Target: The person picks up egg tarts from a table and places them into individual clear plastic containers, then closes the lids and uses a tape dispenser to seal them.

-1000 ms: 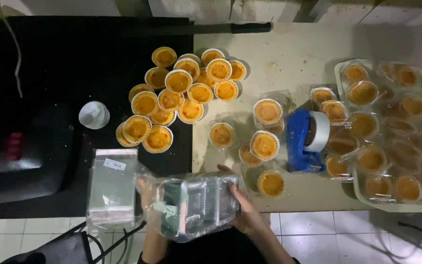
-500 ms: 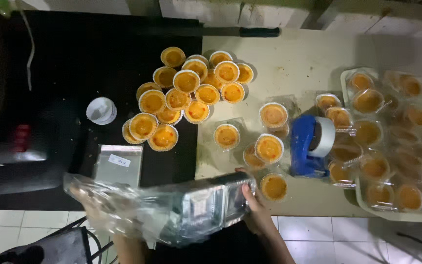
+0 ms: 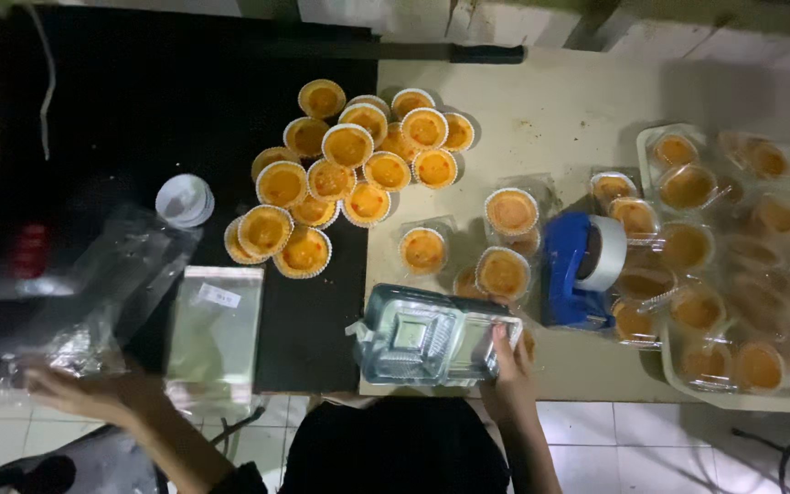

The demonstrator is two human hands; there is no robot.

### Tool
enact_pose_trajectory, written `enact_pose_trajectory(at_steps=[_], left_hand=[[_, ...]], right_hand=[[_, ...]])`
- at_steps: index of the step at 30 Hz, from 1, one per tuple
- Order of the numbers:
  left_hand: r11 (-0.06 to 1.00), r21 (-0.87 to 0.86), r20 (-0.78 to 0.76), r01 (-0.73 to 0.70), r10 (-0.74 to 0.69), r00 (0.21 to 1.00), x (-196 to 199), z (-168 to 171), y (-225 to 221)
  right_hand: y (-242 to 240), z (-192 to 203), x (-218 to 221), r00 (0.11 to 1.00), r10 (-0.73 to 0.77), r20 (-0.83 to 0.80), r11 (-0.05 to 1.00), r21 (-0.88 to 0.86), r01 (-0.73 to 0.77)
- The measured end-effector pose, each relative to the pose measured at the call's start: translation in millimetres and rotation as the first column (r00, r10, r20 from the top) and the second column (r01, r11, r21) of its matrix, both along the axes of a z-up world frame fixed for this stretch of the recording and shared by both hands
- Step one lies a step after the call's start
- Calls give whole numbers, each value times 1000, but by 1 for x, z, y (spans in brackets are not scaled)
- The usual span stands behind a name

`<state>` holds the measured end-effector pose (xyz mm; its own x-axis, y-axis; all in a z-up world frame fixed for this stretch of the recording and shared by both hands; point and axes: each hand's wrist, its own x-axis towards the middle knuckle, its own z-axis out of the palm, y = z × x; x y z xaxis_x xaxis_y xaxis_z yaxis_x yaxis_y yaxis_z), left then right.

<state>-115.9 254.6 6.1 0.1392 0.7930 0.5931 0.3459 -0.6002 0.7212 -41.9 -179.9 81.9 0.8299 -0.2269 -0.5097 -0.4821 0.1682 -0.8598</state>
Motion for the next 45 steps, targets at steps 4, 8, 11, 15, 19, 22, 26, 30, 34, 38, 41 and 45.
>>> enact_pose_trajectory(at_steps=[4, 8, 11, 15, 19, 22, 26, 30, 34, 38, 41, 45], left_hand=[[859, -449, 450, 245, -19, 893, -10, 2, 4], [969, 152, 219, 194, -225, 950, -17, 20, 8], [966, 140, -191, -218, 243, 951, -13, 47, -12], [968, 213, 45, 131, -144, 989, -1, -10, -45], [682, -9, -183, 731, -720, 670, 33, -40, -156], [-81, -131, 650, 988, -759, 24, 56, 41, -232], [-112, -727, 339, 677, -917, 213, 17, -123, -189], [-244, -680, 563, 691, -778, 279, 48, -88, -194], [-305, -468, 485, 830, -873, -48, 53, 52, -229], [-366, -492, 464, 790, -878, -118, 57, 63, -240], [-474, -503, 523, 723, -833, -183, 55, 55, -234], [-489, -532, 542, 691, -824, -166, 54, 41, -231]], right_hand=[[15, 27, 1, 963, -164, -213, 968, 153, 199], [27, 47, 5, 943, -195, -268, 955, 169, 245], [27, 35, 4, 973, -177, -148, 940, 266, 212], [19, 13, 3, 966, -53, -251, 933, 332, 138], [17, -37, -7, 990, 105, -93, 775, 632, -22], [28, -52, -18, 978, 162, -133, 720, 693, -25], [22, 18, -16, 744, 514, -427, 821, -8, -572], [13, 0, -9, 712, 608, 351, 788, -371, -490], [6, -8, -12, 577, 582, 574, 775, -177, -606], [-2, -58, -13, 670, 472, 573, 739, 156, -655], [2, -40, -9, 652, 435, 621, 712, 206, -672], [4, -43, -9, 641, 447, 624, 714, 183, -676]])
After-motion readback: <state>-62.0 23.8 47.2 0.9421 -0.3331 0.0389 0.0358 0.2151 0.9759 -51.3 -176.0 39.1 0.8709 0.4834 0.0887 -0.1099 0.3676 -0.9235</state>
